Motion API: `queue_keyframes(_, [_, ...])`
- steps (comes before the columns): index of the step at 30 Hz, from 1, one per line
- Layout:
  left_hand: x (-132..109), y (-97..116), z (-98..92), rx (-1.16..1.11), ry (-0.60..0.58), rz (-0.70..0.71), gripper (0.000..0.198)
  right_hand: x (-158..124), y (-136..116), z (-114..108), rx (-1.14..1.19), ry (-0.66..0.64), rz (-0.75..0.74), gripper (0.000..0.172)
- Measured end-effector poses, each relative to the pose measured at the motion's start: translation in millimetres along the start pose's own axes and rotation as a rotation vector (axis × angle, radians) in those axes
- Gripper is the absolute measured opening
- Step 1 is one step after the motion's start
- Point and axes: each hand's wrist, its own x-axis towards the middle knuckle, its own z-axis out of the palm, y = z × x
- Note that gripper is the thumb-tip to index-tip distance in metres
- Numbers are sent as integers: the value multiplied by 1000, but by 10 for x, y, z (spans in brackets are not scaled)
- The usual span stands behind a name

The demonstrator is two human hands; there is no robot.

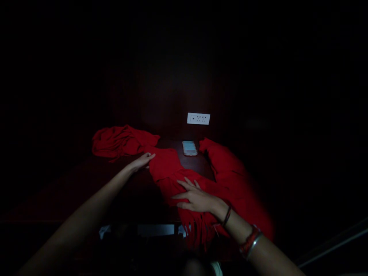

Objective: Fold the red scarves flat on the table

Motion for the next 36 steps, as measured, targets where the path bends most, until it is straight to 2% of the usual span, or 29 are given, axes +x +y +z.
queue_keyframes(3, [48,25,-137,427,293,186,36,-18,-1,-169,30,-69,-49,33])
queue_keyframes(4, [66,40,-149,519,325,253,40,-6,-8,-237,42,-77,-70,33])
queue_keyframes(5, [87,49,-146,587,295,300,43,23,-21,-297,50,-52,-76,34])
queue_keyframes(7, [139,34,-118,672,126,328,44,135,-71,-363,48,107,-19,42])
queue_keyframes(9, [196,-32,-101,722,-77,291,44,304,-139,-319,11,294,100,54])
queue_keyframes(10, [222,-80,-107,742,-155,267,45,395,-172,-256,-20,333,151,60])
queue_keyframes(11, [245,-132,-124,765,-208,248,46,479,-197,-175,-59,323,188,64])
queue_keyframes(13, [286,-233,-186,830,-283,220,47,599,-215,5,-121,195,184,65])
queue_keyframes(15, [333,-313,-262,890,-302,212,48,632,-189,143,-157,101,159,57])
queue_keyframes(17, [404,-366,-329,930,-313,214,48,586,-137,203,-177,60,129,50])
queue_keyframes(24, [718,-358,-408,851,-379,317,57,310,-10,90,-104,-11,38,43])
queue_keyframes(25, [731,-328,-396,830,-351,343,58,300,-10,43,-90,-32,28,44])
queue_keyframes(27, [720,-260,-344,773,-214,401,55,332,-21,-100,-57,-66,6,42])
queue_keyframes(29, [677,-208,-262,711,-69,413,48,449,-47,-291,-27,-8,20,39])
queue_keyframes(30, [652,-195,-218,695,-48,381,45,539,-64,-383,-18,64,50,39])
queue_keyframes(31, [629,-191,-176,691,-71,329,43,645,-83,-456,-13,152,93,41])
queue_keyframes(33, [603,-205,-121,712,-199,221,47,874,-114,-506,-12,272,174,50])
queue_keyframes(34, [603,-216,-113,726,-263,183,51,979,-121,-474,-21,273,192,55])
queue_keyframes(36, [628,-234,-134,742,-363,167,59,1131,-110,-314,-58,168,184,62])
